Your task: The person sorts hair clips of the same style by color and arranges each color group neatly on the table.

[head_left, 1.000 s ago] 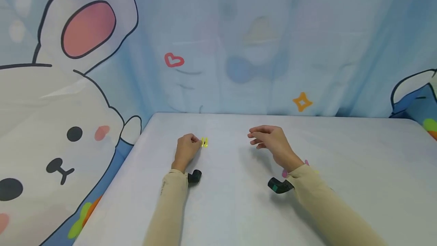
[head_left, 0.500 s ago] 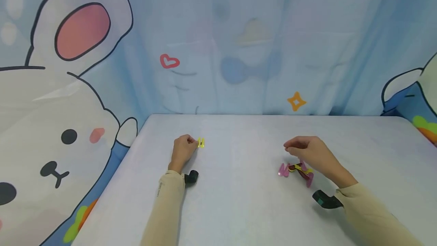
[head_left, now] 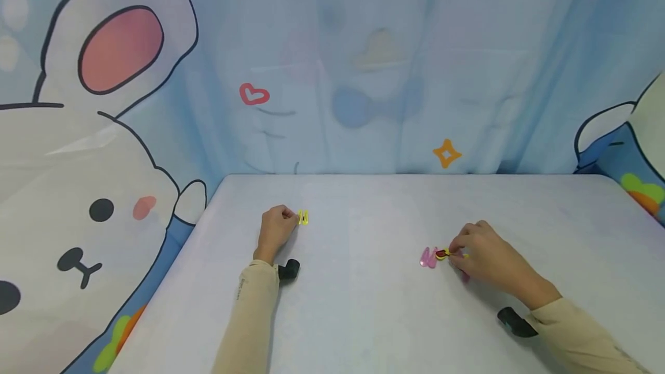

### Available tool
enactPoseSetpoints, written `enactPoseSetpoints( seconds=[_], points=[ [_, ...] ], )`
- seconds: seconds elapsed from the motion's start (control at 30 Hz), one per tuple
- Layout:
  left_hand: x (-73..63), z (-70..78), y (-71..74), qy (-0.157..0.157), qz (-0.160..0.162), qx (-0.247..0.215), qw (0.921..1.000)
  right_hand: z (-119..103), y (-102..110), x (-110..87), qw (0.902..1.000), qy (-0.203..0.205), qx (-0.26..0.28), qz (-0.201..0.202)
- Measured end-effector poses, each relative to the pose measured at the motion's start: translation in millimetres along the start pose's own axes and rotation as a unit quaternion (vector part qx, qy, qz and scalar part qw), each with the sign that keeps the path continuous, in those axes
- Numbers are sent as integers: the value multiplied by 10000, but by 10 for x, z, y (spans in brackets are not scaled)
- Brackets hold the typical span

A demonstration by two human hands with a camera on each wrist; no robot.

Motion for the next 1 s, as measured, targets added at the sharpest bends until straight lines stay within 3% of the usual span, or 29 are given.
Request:
enactPoseSetpoints(
  seconds=[0.43,0.67,0.87,1.0],
  points=[
    [51,53,40,-134,83,31,9999,-11,-25,58,9986,-265,-459,-75],
    [69,74,48,-114,92,-5,9999,-37,-10,90,9976,31,-691,8],
    [51,21,28,-8,92,26,10000,-80,-17,64,9939,429,-949,351],
    [33,-16,6,-4,73,38,10000,-41,8,33,9964,224,-734,354]
  ],
)
Point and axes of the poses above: each hand's wrist, its own x-axis towards the middle knuckle, its own y-axis out of the back of the hand, z = x × y, the point moved 9 cm from there along x, towards the middle knuckle, and after that the axes turned 15 degrees about -x, right-handed, at the moved point
